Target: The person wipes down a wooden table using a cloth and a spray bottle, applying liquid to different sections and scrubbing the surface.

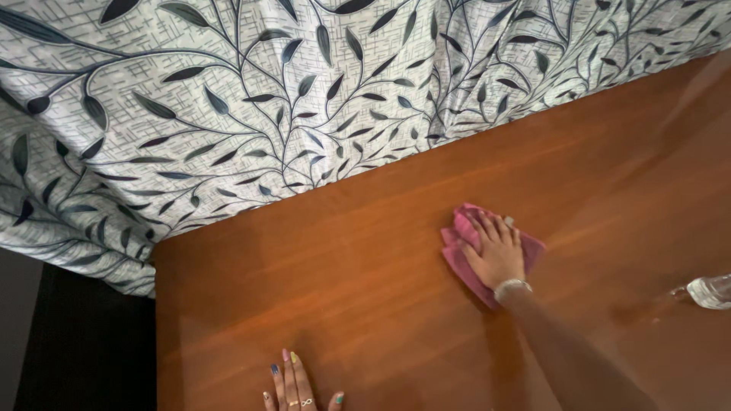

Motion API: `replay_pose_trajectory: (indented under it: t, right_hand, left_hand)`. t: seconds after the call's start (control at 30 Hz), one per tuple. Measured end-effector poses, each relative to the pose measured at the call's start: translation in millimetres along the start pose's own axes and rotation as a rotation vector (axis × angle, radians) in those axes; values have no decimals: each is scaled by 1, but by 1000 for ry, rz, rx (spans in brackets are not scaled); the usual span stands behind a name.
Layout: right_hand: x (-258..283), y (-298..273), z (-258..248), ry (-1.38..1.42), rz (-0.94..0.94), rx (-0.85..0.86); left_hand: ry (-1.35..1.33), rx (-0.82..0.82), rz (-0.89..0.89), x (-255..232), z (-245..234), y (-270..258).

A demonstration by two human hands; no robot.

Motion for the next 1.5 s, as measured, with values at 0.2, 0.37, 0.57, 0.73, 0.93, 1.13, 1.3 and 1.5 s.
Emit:
replay_pose_trajectory:
  t: [0.2,0.37,0.57,0.73,0.93,1.13,1.3,1.5]
  right_hand:
    - [99,35,13,-65,-111,222]
    - [155,-9,-35,276,-299,161]
    - [98,-84,-96,464,-315,218]
    - [-29,-103,-100,236,-350,-7]
    - [-132,-65,-49,209,-24,-13]
    - [-148,1,9,22,-1,-26]
    - [-122,60,60,-76,-13,-24]
    - [10,107,70,-16,-154,58]
  left_hand:
    - [-50,-13,-88,8,17,-16]
    - [-20,53,-54,17,20,-23]
    - [59,87,-81,26,24,-10]
    - [452,959,-178,8,41,46]
    - [309,1140,25,-130,27,75]
    - [-127,260,-46,-173,43,76]
    - [-94,23,-8,-173,54,69]
    - [-122,153,-13,-172,39,83]
Point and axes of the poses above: each hand's wrist, its own y-axis towards the middle knuckle, its own z-axis out of the palm, x = y × z, the point moved 5 cm from there along y, towards the middle knuckle, and after that the axes turned 9 degrees about -x, right-handed, at the moved point
